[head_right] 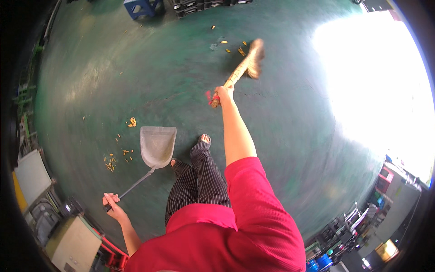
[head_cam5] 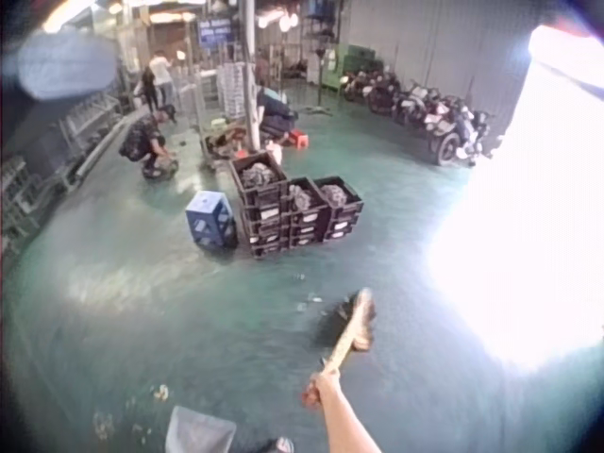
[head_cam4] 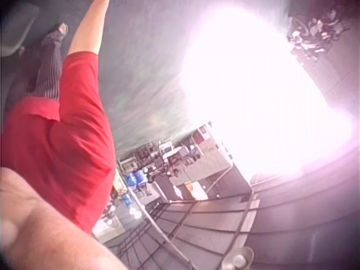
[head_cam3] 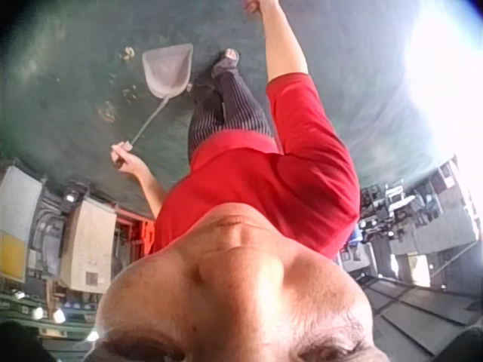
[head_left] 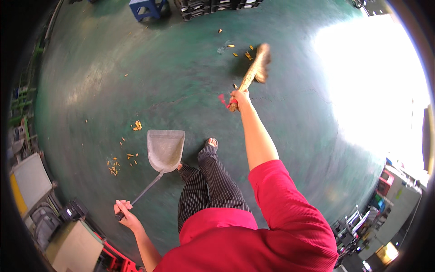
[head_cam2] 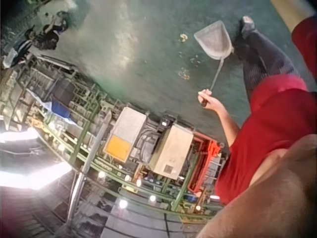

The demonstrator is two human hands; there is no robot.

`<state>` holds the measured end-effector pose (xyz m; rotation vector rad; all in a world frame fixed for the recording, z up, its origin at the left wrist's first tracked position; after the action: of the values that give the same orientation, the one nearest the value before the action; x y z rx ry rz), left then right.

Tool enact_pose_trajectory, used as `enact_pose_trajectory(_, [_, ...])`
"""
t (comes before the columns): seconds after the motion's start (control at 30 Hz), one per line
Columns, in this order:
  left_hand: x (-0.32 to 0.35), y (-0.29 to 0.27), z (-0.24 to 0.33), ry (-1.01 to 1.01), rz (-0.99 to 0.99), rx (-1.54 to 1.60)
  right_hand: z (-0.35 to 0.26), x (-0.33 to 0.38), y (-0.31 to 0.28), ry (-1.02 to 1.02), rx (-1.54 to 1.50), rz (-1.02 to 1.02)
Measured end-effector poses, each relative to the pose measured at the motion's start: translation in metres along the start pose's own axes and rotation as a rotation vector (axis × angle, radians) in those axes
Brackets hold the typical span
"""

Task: The person sweeps debris and leaves on a green floor using a broom and a dustpan. They gather the debris into a pile and sweep it into the dustpan while moving around a garage area containing motorcycles and other equipment.

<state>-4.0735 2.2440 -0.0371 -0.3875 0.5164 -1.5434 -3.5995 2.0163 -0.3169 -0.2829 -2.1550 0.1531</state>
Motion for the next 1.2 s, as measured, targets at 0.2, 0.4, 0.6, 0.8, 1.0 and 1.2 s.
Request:
enact_pose_trajectory(0.2, [0.010,0.005,-0.001,-0.053,0.059,-0.026,-0.031,-0.039,0.092,-0.161,0.463,-0.185])
enact_pose_trajectory(0.4, [0.015,0.001,-0.015,-0.162,0.118,-0.095,-0.080,-0.057,0.055,-0.557,1.603,-0.065])
enact_pose_trajectory(0.6, [0.010,-0.019,-0.042,-0.165,0.090,-0.068,-0.095,-0.062,-0.098,-0.741,2.069,-0.066])
enact_pose_trajectory(0.8, [0.009,-0.058,-0.075,-0.155,0.086,-0.072,-0.025,0.054,-0.229,-0.424,2.063,-0.090])
enact_pose_trajectory(1.0, [-0.002,-0.113,-0.113,-0.087,0.059,-0.050,0.124,0.171,-0.260,-0.231,1.404,-0.319])
enact_pose_trajectory(1.2, [-0.003,-0.195,-0.157,-0.142,0.071,0.062,0.245,0.309,-0.186,0.107,0.844,-0.495])
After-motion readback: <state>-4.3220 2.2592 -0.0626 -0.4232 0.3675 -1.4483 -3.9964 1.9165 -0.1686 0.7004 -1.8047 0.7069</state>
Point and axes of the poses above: each hand's wrist, its own x-axis away from the middle knuckle, its own y-axis out of the palm, z = x × y, the point moved 5 cm from there along -x, towards the middle knuckle, and after that the axes turned 10 degrees about z, right-handed, at the moved point
